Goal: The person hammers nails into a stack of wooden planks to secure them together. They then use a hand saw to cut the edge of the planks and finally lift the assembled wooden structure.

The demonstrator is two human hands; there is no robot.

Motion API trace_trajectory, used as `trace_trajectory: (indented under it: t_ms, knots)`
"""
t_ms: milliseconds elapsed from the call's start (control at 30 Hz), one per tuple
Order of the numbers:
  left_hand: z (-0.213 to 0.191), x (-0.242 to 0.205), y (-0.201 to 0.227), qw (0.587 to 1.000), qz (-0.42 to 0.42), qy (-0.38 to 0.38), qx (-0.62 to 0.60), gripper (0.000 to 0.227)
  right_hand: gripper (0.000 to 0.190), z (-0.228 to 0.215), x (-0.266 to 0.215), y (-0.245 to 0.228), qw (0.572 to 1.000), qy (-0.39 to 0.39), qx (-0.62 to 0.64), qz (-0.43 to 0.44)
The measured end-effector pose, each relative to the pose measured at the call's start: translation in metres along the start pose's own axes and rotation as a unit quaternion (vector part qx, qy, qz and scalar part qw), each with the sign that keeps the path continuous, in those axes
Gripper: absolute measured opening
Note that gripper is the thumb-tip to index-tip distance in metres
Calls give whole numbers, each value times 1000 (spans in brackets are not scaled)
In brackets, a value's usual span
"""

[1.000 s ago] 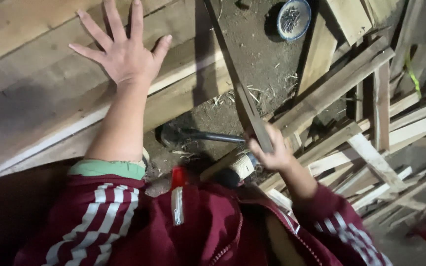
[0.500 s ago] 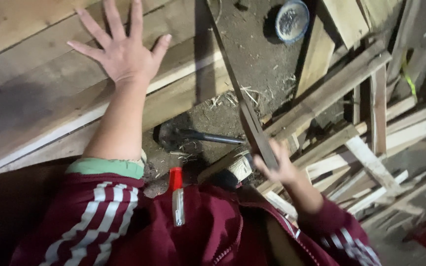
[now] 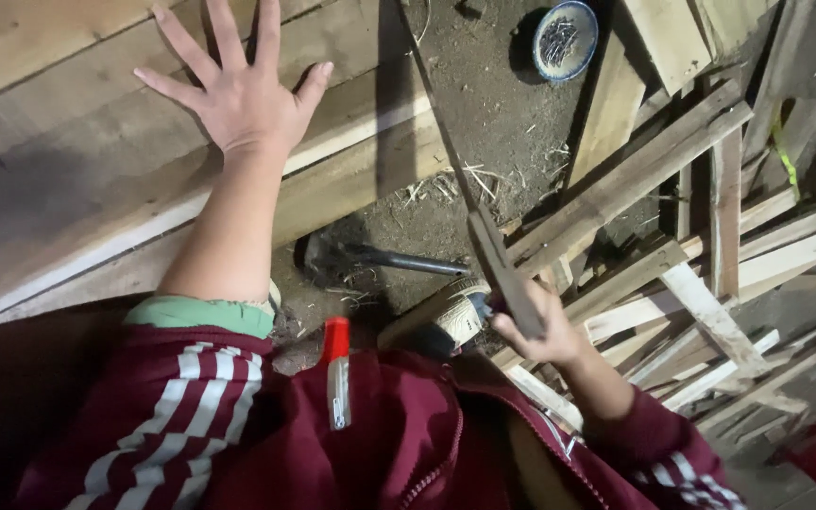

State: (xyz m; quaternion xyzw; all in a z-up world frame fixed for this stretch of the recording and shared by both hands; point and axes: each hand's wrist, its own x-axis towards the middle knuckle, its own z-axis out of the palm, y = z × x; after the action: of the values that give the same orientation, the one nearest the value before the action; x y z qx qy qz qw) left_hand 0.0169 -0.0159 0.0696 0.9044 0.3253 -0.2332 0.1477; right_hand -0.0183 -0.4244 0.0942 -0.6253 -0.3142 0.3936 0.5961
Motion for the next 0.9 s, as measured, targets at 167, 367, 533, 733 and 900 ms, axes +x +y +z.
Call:
trace_trajectory:
  t_ms: [167, 367, 533, 733, 900]
  knots:
    - [8, 0, -1, 999, 27, 36, 1, 88, 31, -13, 57, 3, 994, 26, -104, -6]
    - [6, 0, 0, 1000, -8, -19, 8, 88, 27, 10, 54, 5, 999, 43, 6, -17]
    - [1, 2, 2, 1000, -5, -19, 18, 89, 24, 7, 10, -21, 999, 6, 37, 2]
    - [7, 2, 0, 1000, 8, 15, 11, 87, 20, 1, 93, 30, 997, 41, 25, -66]
    - [20, 6, -13, 997, 28, 73, -4, 87, 27, 0, 1, -4, 999, 3, -34, 6]
